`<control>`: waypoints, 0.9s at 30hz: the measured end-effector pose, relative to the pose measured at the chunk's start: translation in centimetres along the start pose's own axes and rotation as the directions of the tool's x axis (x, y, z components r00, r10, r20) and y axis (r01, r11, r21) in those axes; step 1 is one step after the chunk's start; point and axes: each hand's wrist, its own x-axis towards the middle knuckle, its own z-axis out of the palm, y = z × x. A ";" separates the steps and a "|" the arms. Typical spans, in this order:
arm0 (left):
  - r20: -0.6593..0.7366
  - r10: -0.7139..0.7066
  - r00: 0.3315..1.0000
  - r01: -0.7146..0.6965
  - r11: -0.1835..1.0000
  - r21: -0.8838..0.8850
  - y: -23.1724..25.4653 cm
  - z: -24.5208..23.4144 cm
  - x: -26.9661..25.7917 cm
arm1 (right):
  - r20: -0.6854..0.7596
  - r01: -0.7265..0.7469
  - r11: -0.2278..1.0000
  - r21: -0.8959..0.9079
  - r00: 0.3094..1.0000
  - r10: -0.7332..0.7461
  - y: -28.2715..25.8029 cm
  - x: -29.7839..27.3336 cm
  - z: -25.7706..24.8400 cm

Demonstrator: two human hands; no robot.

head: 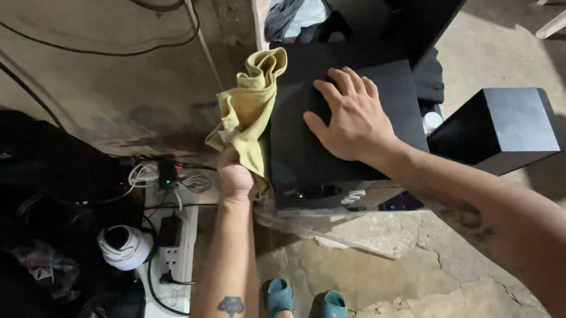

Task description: The person wipes a subwoofer, a speaker, and a computer monitor with a cloth, then picks up and wipes a keyboard.

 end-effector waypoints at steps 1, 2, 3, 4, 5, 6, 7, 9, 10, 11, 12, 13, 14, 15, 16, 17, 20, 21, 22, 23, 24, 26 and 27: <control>-0.064 -0.016 0.998 0.020 0.998 0.055 0.6 0.2 0.0 | 0.001 0.003 1.000 0.000 1.000 -0.003 0.0 0.0 0.0; -0.030 -0.011 0.999 0.014 0.996 0.087 0.8 1.0 0.0 | 0.001 0.007 1.000 -0.001 1.000 -0.007 0.0 -0.1 -0.1; 0.006 -0.008 1.000 0.008 0.993 0.120 1.2 2.2 -0.2 | 0.001 0.008 1.000 -0.001 1.000 -0.008 0.0 -0.1 -0.1; 0.041 -0.006 0.999 0.000 0.988 0.152 1.8 3.7 -0.4 | 0.006 0.014 1.000 -0.007 1.000 -0.014 0.0 0.0 -0.2; 0.132 -0.079 0.988 0.058 0.986 0.156 2.7 5.4 -0.5 | 0.012 0.019 1.000 -0.014 1.000 -0.019 0.0 -0.1 -0.2; 0.221 -0.151 0.964 0.116 0.979 0.166 3.9 7.3 -0.5 | 0.018 0.025 0.999 -0.020 1.000 -0.025 0.0 -0.1 -0.3; 0.306 -0.220 0.926 0.170 0.968 0.182 4.8 9.3 -0.7 | 0.012 0.030 0.999 0.012 0.999 -0.030 -0.1 -0.1 -0.4; 0.360 -0.167 0.918 0.059 0.955 0.291 5.8 12.7 -1.3 | 0.000 0.041 0.996 0.078 0.999 -0.042 0.0 -0.2 -0.6; 0.389 -0.142 0.910 0.001 0.940 0.341 6.1 13.9 -1.5 | 0.022 0.026 0.992 0.125 0.999 -0.029 0.1 0.2 -0.5; 0.414 -0.120 0.902 -0.032 0.939 0.341 6.3 14.7 -1.5 | 0.044 0.009 0.985 0.170 0.999 -0.016 0.3 1.0 -0.3; 0.439 -0.098 0.893 -0.064 0.938 0.340 6.4 15.1 -1.5 | 0.067 -0.009 0.977 0.214 0.998 -0.005 0.5 1.7 0.0; 0.461 -0.074 0.884 -0.099 0.936 0.339 6.4 15.2 -1.4 | -0.009 0.064 0.936 0.345 0.998 -0.064 0.8 2.2 0.4; 0.483 -0.050 0.874 -0.133 0.932 0.337 6.4 15.0 -1.3 | -0.091 0.143 0.874 0.465 0.989 -0.113 1.2 2.8 0.9; 0.503 -0.028 0.864 -0.165 0.928 0.335 6.2 14.6 -1.2 | -0.175 0.223 0.791 0.570 0.973 -0.149 1.7 3.4 1.7; 0.523 -0.006 0.852 -0.197 0.922 0.332 5.9 13.9 -1.1 | -0.218 0.312 0.778 0.545 0.949 -0.227 2.1 4.2 2.5; 0.507 0.014 0.862 -0.154 0.960 0.236 5.4 13.1 -1.0 | -0.255 0.396 0.758 0.518 0.917 -0.306 2.6 5.0 3.2; 0.379 0.043 0.924 -0.074 0.995 0.068 3.6 10.3 0.0 | -0.124 0.247 0.775 0.582 0.969 -0.215 3.9 6.4 5.0; 0.286 0.039 0.958 -0.072 0.992 0.106 3.1 9.7 1.0 | -0.032 0.123 0.781 0.612 0.991 -0.132 3.9 6.6 5.4; 0.189 0.037 0.981 -0.064 0.988 0.143 2.8 9.2 1.5 | -0.070 0.153 0.694 0.703 0.987 -0.147 3.7 6.6 5.9; 0.171 0.031 0.985 -0.074 0.965 0.253 2.3 9.1 1.4 | -0.109 0.182 0.596 0.782 0.982 -0.156 3.2 6.5 6.2; 0.153 0.027 0.988 -0.081 0.929 0.361 1.5 9.5 1.1 | -0.149 0.209 0.489 0.847 0.976 -0.160 2.7 6.5 6.3; 0.181 0.009 0.983 -0.086 0.903 0.421 1.4 10.3 0.9 | -0.193 0.239 0.505 0.829 0.971 -0.143 1.8 6.5 5.8; 0.228 -0.009 0.974 -0.080 0.922 0.378 1.7 10.6 0.9 | -0.214 0.251 0.514 0.820 0.968 -0.130 1.3 6.3 5.4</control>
